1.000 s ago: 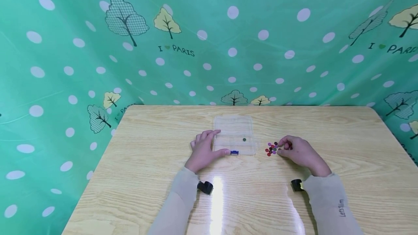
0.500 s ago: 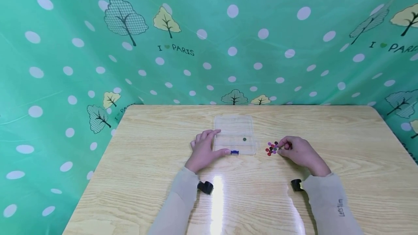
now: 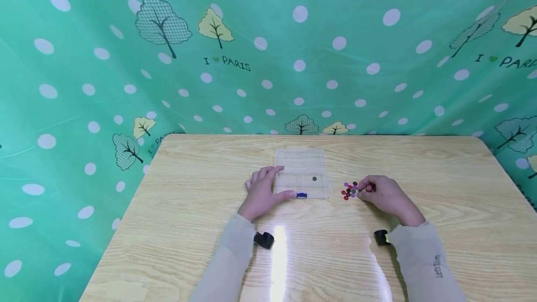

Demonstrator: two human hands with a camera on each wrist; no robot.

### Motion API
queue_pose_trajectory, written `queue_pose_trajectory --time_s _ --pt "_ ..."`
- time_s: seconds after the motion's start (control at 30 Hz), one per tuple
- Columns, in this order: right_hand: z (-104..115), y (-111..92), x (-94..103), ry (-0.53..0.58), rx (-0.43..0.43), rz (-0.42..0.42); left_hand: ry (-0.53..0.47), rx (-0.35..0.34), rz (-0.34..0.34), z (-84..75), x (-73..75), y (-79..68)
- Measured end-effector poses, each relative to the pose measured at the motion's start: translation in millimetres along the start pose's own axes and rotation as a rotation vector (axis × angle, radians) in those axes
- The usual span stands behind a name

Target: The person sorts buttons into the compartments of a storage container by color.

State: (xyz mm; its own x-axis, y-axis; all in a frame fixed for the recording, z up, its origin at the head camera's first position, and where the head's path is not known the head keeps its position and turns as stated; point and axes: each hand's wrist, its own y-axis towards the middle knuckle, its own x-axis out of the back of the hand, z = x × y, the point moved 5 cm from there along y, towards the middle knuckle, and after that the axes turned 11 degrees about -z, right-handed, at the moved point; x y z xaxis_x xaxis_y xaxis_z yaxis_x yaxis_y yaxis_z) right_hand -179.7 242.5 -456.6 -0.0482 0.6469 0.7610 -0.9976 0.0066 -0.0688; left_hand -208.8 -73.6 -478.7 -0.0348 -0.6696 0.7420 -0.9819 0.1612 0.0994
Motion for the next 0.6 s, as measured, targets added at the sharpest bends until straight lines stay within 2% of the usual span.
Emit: queue_pose_trajectory --time_s 0.6 --pt "-1.9 0.9 0.2 -0.029 -0.031 0.008 -0.004 0.007 0.0 -1.7 1.1 -0.6"
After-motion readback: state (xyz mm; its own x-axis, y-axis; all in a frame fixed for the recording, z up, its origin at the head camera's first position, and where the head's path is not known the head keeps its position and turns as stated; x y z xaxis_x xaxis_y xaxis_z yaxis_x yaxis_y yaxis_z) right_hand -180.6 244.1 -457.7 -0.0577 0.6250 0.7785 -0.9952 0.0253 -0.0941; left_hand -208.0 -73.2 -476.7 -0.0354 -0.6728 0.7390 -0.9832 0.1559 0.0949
